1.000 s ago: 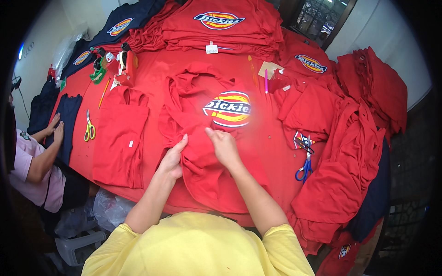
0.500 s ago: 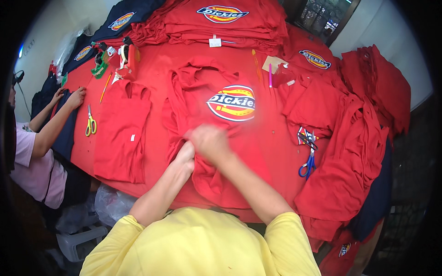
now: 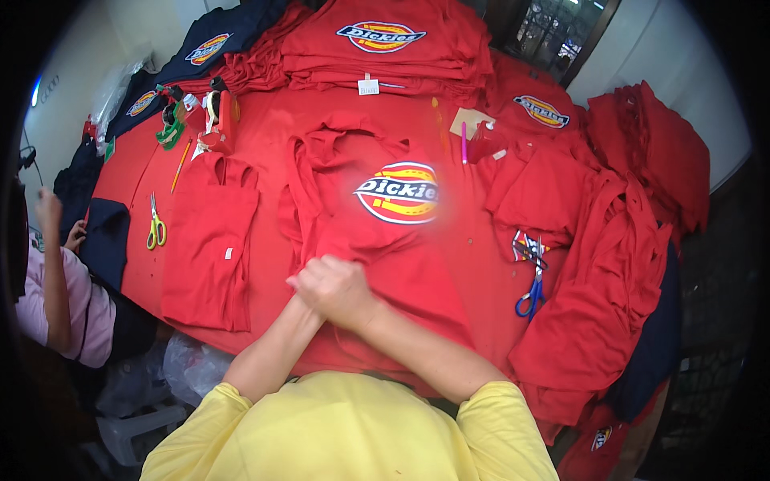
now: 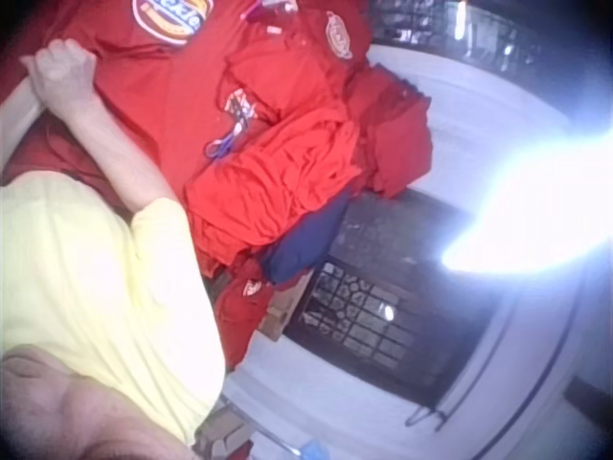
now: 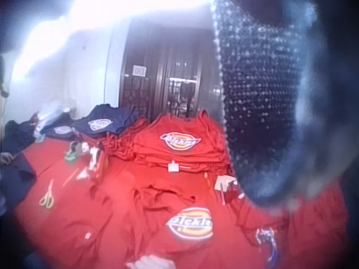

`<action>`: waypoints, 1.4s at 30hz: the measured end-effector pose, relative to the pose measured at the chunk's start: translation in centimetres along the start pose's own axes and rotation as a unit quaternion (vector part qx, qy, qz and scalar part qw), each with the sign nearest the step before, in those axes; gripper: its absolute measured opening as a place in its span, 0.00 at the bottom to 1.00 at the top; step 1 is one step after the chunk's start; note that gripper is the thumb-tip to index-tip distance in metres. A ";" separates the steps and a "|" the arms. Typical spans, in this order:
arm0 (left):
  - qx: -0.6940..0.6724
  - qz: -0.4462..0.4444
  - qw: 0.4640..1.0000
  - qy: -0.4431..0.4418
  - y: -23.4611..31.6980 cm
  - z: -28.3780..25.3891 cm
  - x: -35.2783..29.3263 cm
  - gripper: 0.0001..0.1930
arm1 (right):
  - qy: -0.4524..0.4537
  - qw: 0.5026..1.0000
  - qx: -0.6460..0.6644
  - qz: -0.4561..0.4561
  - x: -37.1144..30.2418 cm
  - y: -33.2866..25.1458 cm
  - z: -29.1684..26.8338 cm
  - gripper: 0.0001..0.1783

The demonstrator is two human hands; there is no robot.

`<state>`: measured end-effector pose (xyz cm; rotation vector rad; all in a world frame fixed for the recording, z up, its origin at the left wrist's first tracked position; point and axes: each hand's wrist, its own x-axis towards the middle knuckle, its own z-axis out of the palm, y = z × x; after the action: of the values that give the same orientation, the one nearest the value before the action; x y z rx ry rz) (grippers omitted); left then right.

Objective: The person picks up red t-shirts, smooths them out on a table, and folds them into a rectangular shape. The person also uses a small orange tool to remove debris from the fabric before completing the fold.

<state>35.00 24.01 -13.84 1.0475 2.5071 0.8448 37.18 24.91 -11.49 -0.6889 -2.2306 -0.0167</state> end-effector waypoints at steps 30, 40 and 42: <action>-0.697 -0.120 0.536 -0.461 -5.8 -5.7 6.4 0.32 | 0.056 0.807 0.349 0.472 -3.3 7.4 -2.2 0.21; -0.742 -0.117 0.429 -0.502 -8.8 -7.8 7.2 0.25 | -0.103 0.788 0.372 0.479 -2.1 2.7 -10.0 0.19; -0.737 -0.102 0.403 -0.533 -8.5 -8.3 6.8 0.24 | -0.198 0.805 0.305 0.468 -2.4 2.4 -9.0 0.21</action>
<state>21.74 20.74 -12.89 0.2245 0.1984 1.1735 45.80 23.77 -7.41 -1.4083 -1.8176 1.3777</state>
